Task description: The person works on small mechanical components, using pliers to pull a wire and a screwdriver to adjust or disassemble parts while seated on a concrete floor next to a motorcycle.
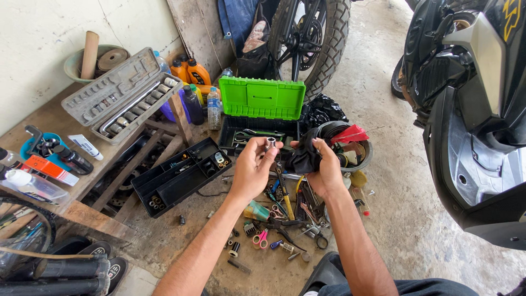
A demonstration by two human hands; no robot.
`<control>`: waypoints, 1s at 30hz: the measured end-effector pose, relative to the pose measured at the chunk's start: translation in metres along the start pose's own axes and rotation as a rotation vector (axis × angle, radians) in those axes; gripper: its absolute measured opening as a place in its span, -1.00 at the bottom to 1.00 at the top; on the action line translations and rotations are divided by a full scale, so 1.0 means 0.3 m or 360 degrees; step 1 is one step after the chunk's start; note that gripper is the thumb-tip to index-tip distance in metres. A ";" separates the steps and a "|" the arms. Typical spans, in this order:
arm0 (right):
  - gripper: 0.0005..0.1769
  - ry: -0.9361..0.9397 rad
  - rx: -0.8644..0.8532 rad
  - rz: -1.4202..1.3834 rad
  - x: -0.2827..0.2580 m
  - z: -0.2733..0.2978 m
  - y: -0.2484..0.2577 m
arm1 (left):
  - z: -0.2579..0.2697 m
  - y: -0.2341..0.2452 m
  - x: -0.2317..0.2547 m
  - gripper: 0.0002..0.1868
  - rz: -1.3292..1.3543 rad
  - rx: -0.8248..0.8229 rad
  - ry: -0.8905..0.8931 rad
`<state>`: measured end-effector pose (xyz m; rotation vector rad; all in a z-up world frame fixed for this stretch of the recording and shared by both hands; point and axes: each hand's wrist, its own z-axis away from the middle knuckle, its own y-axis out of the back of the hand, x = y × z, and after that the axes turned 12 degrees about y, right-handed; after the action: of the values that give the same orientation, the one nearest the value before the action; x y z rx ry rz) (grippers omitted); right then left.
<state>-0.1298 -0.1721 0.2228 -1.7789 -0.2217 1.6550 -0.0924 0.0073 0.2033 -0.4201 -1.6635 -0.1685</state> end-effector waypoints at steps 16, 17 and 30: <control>-0.73 0.1570 -0.0648 0.1520 0.019 0.168 -0.134 | 0.025 -0.002 0.039 -0.82 0.0541 -0.0230 0.0480; -0.73 0.1568 -0.0652 0.1520 0.022 0.169 -0.128 | 0.032 0.000 0.037 -0.82 0.0425 -0.0234 0.0358; -0.76 0.1029 -0.0456 0.0835 0.103 0.089 0.005 | 0.089 -0.044 0.022 -0.77 -0.0316 -0.0030 -0.0435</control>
<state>-0.1499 -0.1464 0.1979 -2.6547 0.3466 1.3077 -0.1224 0.0056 0.2077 -0.3007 -1.9748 -0.2844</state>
